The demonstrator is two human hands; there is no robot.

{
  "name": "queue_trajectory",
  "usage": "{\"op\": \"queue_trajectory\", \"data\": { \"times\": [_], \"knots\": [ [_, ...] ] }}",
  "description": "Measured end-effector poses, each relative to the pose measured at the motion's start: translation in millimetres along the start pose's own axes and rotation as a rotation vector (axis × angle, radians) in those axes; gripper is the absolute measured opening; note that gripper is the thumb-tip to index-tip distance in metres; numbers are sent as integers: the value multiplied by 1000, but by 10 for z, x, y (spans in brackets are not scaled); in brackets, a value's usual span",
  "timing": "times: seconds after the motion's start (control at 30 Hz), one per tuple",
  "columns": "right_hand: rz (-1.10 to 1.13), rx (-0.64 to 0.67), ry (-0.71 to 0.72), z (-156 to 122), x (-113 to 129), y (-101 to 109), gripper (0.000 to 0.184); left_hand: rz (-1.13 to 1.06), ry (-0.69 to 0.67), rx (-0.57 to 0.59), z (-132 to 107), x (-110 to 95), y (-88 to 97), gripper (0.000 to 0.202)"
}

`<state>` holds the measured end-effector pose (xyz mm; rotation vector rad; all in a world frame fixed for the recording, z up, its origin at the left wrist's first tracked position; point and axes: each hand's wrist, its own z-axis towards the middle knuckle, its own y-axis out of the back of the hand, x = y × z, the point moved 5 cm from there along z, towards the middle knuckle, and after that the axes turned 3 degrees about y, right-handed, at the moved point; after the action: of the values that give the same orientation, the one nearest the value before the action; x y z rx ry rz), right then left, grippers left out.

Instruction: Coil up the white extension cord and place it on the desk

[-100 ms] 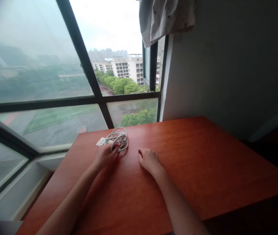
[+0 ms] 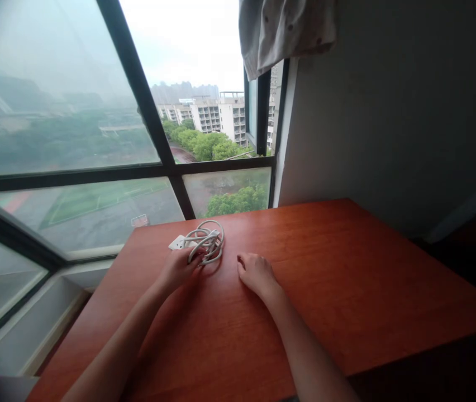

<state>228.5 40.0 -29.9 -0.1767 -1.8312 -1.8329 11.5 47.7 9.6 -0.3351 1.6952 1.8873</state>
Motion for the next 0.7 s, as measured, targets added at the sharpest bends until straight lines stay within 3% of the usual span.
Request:
{"op": "queue_trajectory", "data": {
  "times": [0.2, 0.37, 0.47, 0.7],
  "knots": [
    [244, -260, -47, 63, -235, 110, 30, -139, -224, 213, -160, -277, 2, 32],
    [470, -383, 13, 52, -271, 237, 30, -353, -257, 409, -269, -423, -36, 27],
    [604, -327, 139, 11, -128, 267, 30, -493, -208, 508, -296, -408, -92, 27],
    [663, 84, 366, -90, 243, 170, 38, -689, -121, 592, -305, -379, -87, 39]
  ]
}}
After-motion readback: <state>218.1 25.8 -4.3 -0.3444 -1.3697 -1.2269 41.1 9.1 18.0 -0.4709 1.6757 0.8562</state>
